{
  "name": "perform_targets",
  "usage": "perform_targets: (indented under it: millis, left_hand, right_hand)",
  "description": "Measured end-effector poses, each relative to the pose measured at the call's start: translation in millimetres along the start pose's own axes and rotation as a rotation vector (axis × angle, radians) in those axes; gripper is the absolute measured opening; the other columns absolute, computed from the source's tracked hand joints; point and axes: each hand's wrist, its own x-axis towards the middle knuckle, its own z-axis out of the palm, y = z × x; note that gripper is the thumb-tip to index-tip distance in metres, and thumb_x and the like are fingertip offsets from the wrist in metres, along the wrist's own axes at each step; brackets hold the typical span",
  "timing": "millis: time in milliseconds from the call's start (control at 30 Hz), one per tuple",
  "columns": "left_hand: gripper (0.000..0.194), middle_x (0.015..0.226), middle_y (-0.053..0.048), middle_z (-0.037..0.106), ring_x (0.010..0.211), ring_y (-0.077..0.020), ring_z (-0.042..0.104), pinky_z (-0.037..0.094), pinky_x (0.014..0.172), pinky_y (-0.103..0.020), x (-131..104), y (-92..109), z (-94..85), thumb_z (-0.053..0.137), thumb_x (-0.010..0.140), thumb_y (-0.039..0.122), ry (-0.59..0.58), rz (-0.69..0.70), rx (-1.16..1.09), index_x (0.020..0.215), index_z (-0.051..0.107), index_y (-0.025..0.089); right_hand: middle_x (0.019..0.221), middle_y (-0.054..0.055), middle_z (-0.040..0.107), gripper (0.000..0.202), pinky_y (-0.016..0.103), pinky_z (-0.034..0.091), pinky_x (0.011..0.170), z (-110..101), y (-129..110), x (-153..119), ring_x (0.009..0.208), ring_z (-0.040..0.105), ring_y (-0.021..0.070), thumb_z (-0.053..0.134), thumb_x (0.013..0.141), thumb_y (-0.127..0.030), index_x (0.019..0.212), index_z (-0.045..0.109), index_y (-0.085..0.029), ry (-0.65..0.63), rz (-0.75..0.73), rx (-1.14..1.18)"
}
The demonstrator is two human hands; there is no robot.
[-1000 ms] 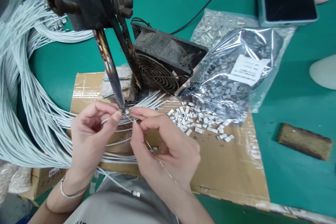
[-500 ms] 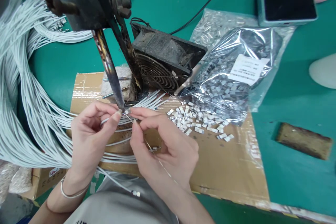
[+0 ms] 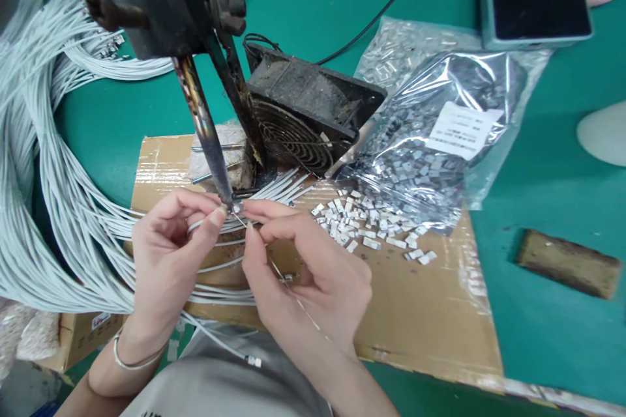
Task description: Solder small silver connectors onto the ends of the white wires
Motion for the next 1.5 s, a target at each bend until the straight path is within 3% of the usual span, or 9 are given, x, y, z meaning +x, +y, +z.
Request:
perform_targets:
  millis: [433, 633, 1033, 1500]
  left_hand:
    - [0.013, 0.084, -0.004, 0.081, 0.057, -0.0098, 0.055, 0.031, 0.043, -0.021, -0.8, -2.8, 0.0, 0.082, 0.077, 0.011, 0.001, 0.003, 0.008, 0.073, 0.072, 0.02]
    - [0.014, 0.084, -0.005, 0.081, 0.058, -0.0103, 0.057, 0.029, 0.043, -0.022, -1.5, -1.4, -0.7, 0.082, 0.077, 0.01, 0.001, -0.001, -0.005, 0.073, 0.073, 0.02]
    - [0.013, 0.083, -0.003, 0.081, 0.055, -0.0076, 0.053, 0.034, 0.044, -0.02, 0.0, -3.2, 1.8, 0.079, 0.079, 0.01, 0.006, 0.034, -0.017, 0.072, 0.072, 0.019]
    - [0.013, 0.083, -0.003, 0.081, 0.055, -0.0075, 0.051, 0.032, 0.043, -0.02, -1.0, -3.2, 0.8, 0.079, 0.079, 0.01, 0.001, 0.035, -0.019, 0.073, 0.072, 0.019]
  right_hand:
    - [0.108, 0.001, 0.087, 0.019, 0.031, 0.065, 0.087, -2.0, 1.3, -0.2, 0.103, 0.083, 0.0201, 0.076, 0.093, -0.008, 0.086, 0.075, -0.025, -0.009, 0.011, 0.006]
    - [0.107, 0.002, 0.087, 0.017, 0.034, 0.065, 0.086, -0.1, -1.7, -0.4, 0.101, 0.083, 0.0213, 0.076, 0.094, -0.011, 0.085, 0.075, -0.025, 0.006, 0.017, 0.002]
    - [0.106, -0.002, 0.087, 0.021, 0.025, 0.063, 0.089, 1.8, -1.1, 0.2, 0.1, 0.083, 0.0148, 0.076, 0.093, -0.006, 0.085, 0.075, -0.025, 0.01, 0.007, 0.013]
    - [0.106, -0.003, 0.087, 0.021, 0.022, 0.063, 0.087, 0.5, -0.9, -0.4, 0.101, 0.083, 0.0136, 0.075, 0.093, -0.006, 0.084, 0.074, -0.025, 0.008, 0.006, 0.003]
